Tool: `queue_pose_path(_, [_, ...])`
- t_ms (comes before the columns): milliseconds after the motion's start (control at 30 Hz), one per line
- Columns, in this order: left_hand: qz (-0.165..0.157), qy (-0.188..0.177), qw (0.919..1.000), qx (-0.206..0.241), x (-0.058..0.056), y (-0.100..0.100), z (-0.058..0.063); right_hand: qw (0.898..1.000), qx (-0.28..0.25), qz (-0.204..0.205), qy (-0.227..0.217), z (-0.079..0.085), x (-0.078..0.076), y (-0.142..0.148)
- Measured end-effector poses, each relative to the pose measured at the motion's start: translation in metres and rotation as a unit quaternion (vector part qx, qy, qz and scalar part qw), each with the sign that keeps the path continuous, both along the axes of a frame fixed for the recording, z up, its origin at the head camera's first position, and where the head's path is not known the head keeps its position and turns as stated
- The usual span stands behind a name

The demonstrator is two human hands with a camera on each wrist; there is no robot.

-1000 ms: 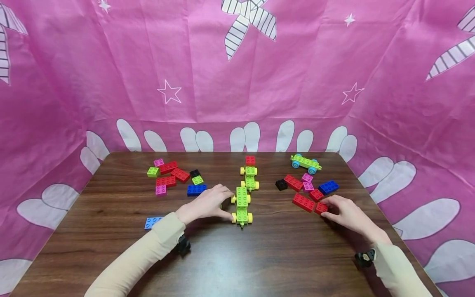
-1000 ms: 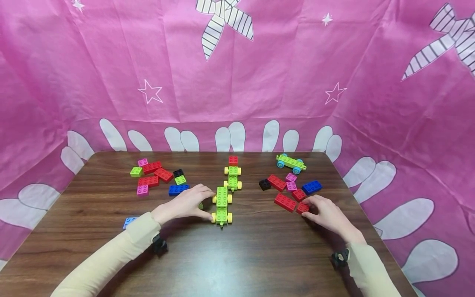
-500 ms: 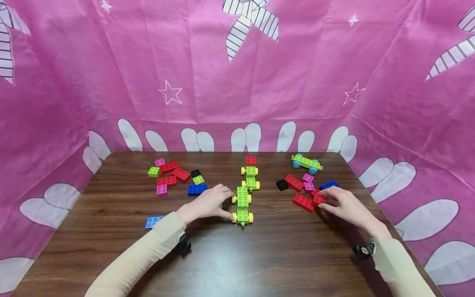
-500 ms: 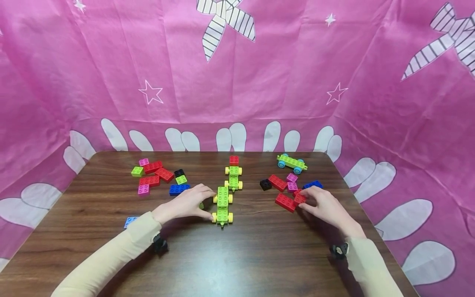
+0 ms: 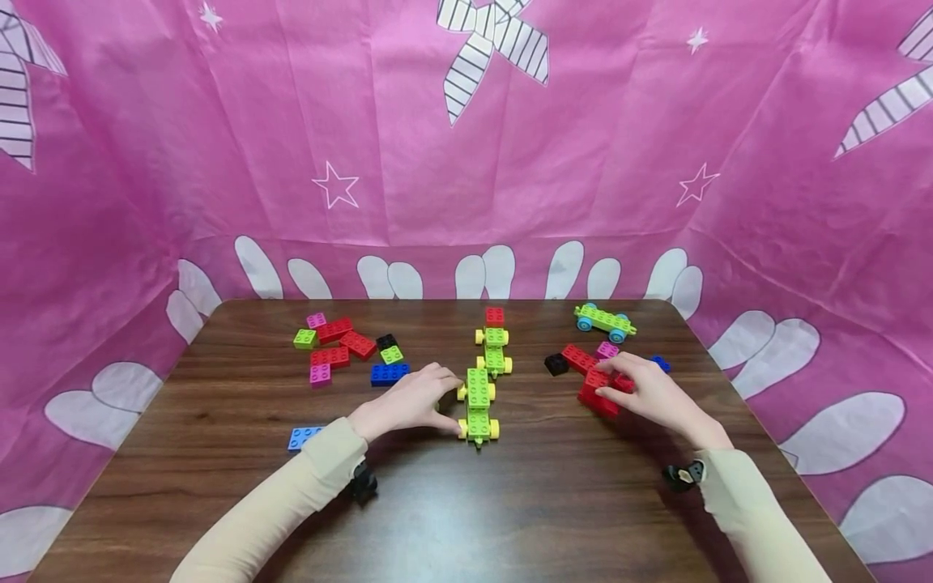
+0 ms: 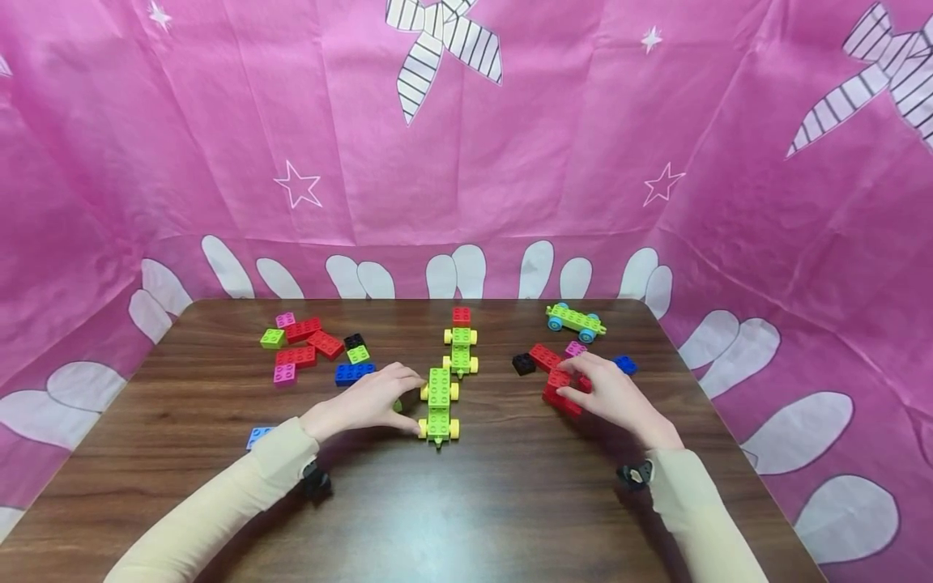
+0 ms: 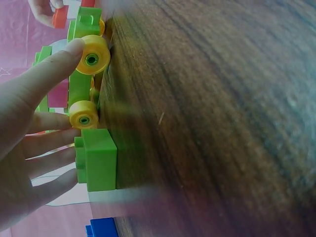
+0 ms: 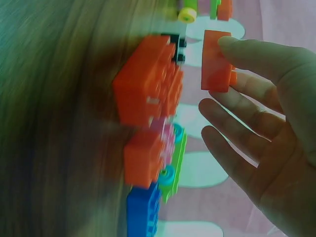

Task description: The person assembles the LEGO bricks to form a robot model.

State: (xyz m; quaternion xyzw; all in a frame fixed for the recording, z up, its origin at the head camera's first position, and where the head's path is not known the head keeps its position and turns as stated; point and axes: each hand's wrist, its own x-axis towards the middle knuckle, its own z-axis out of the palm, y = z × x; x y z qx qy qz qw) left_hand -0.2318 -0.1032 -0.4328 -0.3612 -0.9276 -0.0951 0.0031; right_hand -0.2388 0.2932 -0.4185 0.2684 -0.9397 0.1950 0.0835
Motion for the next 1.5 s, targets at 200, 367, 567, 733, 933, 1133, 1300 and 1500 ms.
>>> queue_pose_path(200, [0.002, -0.011, 0.9999, 0.001, 0.000, 0.001, 0.001, 1.000, -0.014, 0.026, -0.001, 0.000, -0.006, -0.021])
queue_pose_path(367, [-0.001, -0.009, 0.9999, 0.006, 0.001, 0.000, 0.001, 0.999, -0.019, 0.042, -0.012, 0.001, -0.011, -0.036])
queue_pose_path(567, [0.000, -0.012, 0.9999, 0.000, 0.000, 0.000, 0.001, 0.998, -0.035, 0.058, -0.019, 0.003, -0.014, -0.053])
queue_pose_path(733, [0.003, -0.019, 0.9998, -0.004, -0.001, 0.000, 0.000, 0.997, -0.042, 0.065, -0.029, 0.006, -0.016, -0.063])
queue_pose_path(933, [0.002, -0.017, 0.9999, -0.003, -0.001, 0.000, 0.000, 0.994, -0.057, 0.081, -0.050, 0.008, -0.021, -0.073])
queue_pose_path(1133, [0.002, -0.010, 0.9999, -0.002, -0.002, -0.001, 0.000, 0.993, -0.063, 0.095, -0.043, 0.012, -0.024, -0.085])
queue_pose_path(1300, [0.002, -0.005, 1.0000, -0.002, -0.001, -0.001, 0.000, 0.993, -0.046, 0.101, -0.031, 0.014, -0.027, -0.096])
queue_pose_path(1500, [0.004, -0.006, 1.0000, -0.002, -0.002, -0.001, -0.002, 0.993, -0.037, 0.105, -0.036, 0.014, -0.030, -0.110])
